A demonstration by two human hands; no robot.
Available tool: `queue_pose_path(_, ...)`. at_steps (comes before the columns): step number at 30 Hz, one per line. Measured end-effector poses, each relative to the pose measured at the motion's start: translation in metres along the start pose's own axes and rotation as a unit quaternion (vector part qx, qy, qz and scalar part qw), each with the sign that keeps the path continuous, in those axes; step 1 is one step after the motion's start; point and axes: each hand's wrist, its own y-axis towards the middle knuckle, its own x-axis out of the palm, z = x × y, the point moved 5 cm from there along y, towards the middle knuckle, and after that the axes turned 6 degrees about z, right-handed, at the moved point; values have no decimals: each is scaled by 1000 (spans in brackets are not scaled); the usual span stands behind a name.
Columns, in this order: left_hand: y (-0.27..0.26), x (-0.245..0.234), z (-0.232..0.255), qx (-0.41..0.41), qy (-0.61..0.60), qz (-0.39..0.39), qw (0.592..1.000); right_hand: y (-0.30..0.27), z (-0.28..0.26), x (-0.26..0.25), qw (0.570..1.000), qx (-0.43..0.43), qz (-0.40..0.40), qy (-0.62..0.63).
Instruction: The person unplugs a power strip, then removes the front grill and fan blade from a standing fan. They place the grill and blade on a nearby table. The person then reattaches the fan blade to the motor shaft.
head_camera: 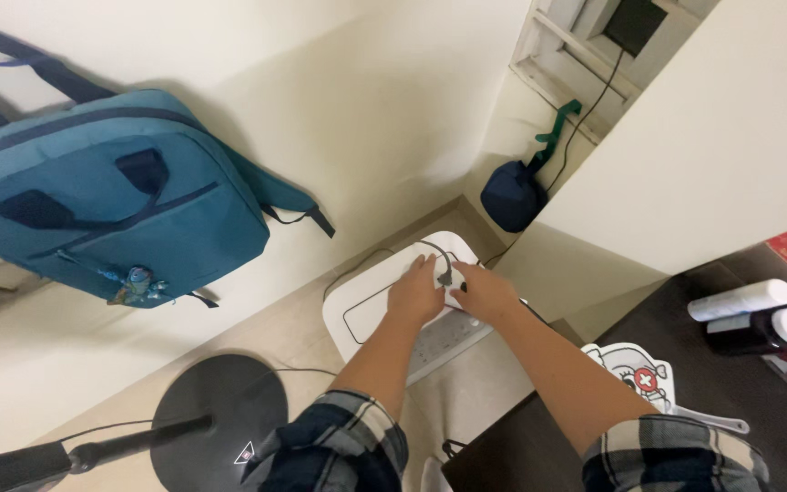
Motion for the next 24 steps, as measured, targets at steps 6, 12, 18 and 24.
queue_pose_path(6, 6, 28, -13, -9, 13, -28, 999, 4, 17, 27, 997, 24, -63, -24)
queue_pose_path(12, 14, 36, -22, 1, -21, 55, 998, 3, 5, 18, 994, -52, 81, 60)
queue_pose_path(18, 30, 39, -32, -55, -30, 39, 997, 19, 6, 25, 997, 48, -21, -62)
queue_pose_path(24, 46, 43, -37, -92, -2, 44, 995, 25, 5, 30, 996, 86, -9, -26)
